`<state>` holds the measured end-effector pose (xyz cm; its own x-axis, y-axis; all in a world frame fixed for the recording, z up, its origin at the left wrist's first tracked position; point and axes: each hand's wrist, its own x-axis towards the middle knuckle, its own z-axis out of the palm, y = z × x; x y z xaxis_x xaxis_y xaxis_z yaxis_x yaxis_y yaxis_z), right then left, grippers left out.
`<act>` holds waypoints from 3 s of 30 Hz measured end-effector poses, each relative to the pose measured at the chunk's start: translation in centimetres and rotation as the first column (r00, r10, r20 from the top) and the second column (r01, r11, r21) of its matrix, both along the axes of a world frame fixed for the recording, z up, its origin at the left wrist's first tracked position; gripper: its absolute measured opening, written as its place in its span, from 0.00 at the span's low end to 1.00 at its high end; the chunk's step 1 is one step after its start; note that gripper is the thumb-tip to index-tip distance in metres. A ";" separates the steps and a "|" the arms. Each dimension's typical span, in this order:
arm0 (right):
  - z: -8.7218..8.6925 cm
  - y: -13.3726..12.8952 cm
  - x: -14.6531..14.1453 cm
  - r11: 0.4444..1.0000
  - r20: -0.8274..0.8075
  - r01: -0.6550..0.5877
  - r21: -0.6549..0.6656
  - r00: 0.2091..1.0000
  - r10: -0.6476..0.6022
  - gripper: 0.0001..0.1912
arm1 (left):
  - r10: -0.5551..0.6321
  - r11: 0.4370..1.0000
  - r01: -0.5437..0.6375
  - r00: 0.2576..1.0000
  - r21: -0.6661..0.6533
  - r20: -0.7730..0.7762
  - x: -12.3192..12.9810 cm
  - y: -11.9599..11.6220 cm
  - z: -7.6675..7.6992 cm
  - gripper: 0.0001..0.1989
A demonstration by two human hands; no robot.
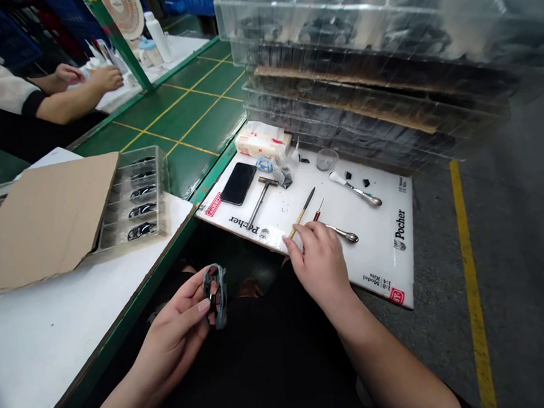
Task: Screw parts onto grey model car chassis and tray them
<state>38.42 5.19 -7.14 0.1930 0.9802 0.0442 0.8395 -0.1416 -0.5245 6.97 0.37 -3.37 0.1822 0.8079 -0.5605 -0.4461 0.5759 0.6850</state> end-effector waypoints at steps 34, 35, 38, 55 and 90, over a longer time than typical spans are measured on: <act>3.1 -1.9 -7.4 0.842 -0.987 -0.515 -0.160 0.080 -0.139 0.36 | -0.176 0.964 0.154 0.981 0.217 0.084 0.3 -0.1 0.9 0.32; 2.9 -1.9 -7.5 0.851 -0.985 -0.498 -0.167 0.050 -0.164 0.35 | -0.165 0.970 0.143 0.982 0.197 0.098 0.3 0.0 1.0 0.31; 2.3 -2.3 -7.8 0.849 -0.967 -0.491 -0.195 -0.049 -0.251 0.31 | -0.128 0.986 0.109 0.981 0.130 0.145 0.2 0.4 1.3 0.29; 2.2 -3.5 -8.1 0.764 -0.954 -0.621 -0.176 -0.085 -0.289 0.26 | -0.140 0.989 0.130 0.979 0.074 0.149 0.6 0.2 1.9 0.29; 4.0 -4.0 -7.3 0.838 -0.992 -0.530 -0.129 0.082 -0.100 0.28 | -0.140 0.955 0.120 0.989 0.272 0.055 0.5 0.0 2.1 0.29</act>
<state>31.15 1.23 -3.18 -0.4666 0.8258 -0.3169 -0.2985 -0.4843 -0.8224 7.50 0.35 -1.29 0.3277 0.8930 -0.3085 -0.4345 0.4324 0.7901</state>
